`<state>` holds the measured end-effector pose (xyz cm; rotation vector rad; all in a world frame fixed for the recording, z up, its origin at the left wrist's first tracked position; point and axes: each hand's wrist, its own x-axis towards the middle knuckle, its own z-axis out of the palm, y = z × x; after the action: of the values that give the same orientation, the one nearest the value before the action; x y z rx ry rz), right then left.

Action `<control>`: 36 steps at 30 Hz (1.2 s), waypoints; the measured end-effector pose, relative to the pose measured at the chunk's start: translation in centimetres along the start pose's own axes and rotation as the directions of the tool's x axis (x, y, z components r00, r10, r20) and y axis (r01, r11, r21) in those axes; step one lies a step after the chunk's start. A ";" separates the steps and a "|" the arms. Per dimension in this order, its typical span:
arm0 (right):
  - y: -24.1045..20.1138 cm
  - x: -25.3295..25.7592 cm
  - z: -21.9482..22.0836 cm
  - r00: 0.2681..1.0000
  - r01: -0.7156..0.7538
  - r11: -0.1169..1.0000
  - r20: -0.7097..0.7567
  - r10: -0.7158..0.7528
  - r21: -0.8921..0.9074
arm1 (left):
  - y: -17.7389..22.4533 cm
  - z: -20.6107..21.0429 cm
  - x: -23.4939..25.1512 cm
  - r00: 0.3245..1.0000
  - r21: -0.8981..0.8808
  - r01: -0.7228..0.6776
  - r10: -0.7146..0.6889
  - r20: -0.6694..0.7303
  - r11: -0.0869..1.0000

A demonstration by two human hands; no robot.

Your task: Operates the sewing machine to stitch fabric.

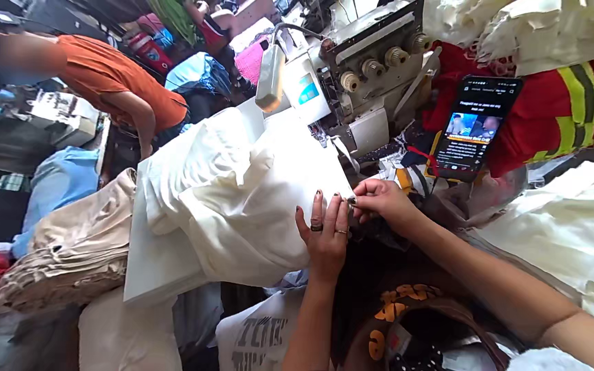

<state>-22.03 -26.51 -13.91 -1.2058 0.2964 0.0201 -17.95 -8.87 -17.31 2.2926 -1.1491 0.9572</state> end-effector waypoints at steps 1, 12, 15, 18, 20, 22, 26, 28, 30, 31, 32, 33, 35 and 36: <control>-0.4 0.8 0.0 1.000 0.016 1.000 -0.001 -0.016 0.006 | -0.4 0.2 0.8 1.000 0.004 -0.002 0.002 0.005 1.000; -0.6 5.1 0.0 0.994 0.101 0.981 0.064 -0.091 -0.165 | -5.4 1.5 9.0 0.997 -0.097 0.031 -0.024 0.068 0.995; 1.0 4.6 0.0 0.993 0.047 0.972 0.115 -0.020 -0.232 | -6.8 1.3 9.7 0.993 -0.149 0.039 -0.021 0.119 0.988; 1.3 4.4 0.1 0.990 0.070 0.955 0.140 -0.030 -0.287 | -7.7 1.2 10.5 0.988 -0.172 0.037 -0.010 0.155 0.984; 1.1 4.3 0.4 0.986 0.093 0.944 0.160 -0.043 -0.317 | -8.7 1.2 11.1 0.978 -0.188 0.036 0.004 0.209 0.981; 0.6 4.2 0.9 0.975 0.145 0.925 0.210 -0.073 -0.352 | -9.5 1.1 12.0 0.960 -0.188 0.083 -0.028 0.277 0.979; -1.1 3.7 2.2 0.924 0.353 0.836 0.300 -0.239 -0.421 | -10.8 -0.4 11.5 0.956 -0.033 0.145 -0.131 0.262 0.989; -2.3 3.6 3.1 0.870 0.491 0.748 0.284 -0.402 -0.447 | -10.4 -2.4 10.2 0.960 0.030 0.217 -0.219 0.173 0.976; -3.4 3.8 3.9 0.796 0.602 0.646 0.284 -0.534 -0.470 | -9.0 -4.6 8.5 0.963 0.085 0.259 -0.264 0.049 0.962; -3.7 4.1 4.3 0.774 0.628 0.613 0.301 -0.557 -0.480 | -8.1 -5.7 7.6 0.966 0.114 0.257 -0.259 0.001 0.960; -3.9 4.5 4.7 0.765 0.639 0.594 0.328 -0.554 -0.489 | -7.0 -6.8 6.8 0.969 0.139 0.246 -0.243 -0.037 0.959; -3.8 4.8 5.0 0.763 0.643 0.583 0.358 -0.537 -0.496 | -5.9 -7.7 6.0 0.971 0.151 0.236 -0.229 -0.062 0.960; -3.1 5.0 5.1 0.761 0.647 0.542 0.408 -0.504 -0.536 | -4.3 -8.8 4.4 0.970 0.126 0.236 -0.227 -0.085 0.963; -2.6 4.7 4.8 0.756 0.650 0.499 0.421 -0.500 -0.574 | -3.7 -9.0 3.7 0.966 0.085 0.256 -0.250 -0.072 0.963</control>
<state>-16.00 -23.75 -11.07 -2.0126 -0.3724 -0.3752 -16.89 -3.19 -8.68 2.3940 -0.7767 0.9904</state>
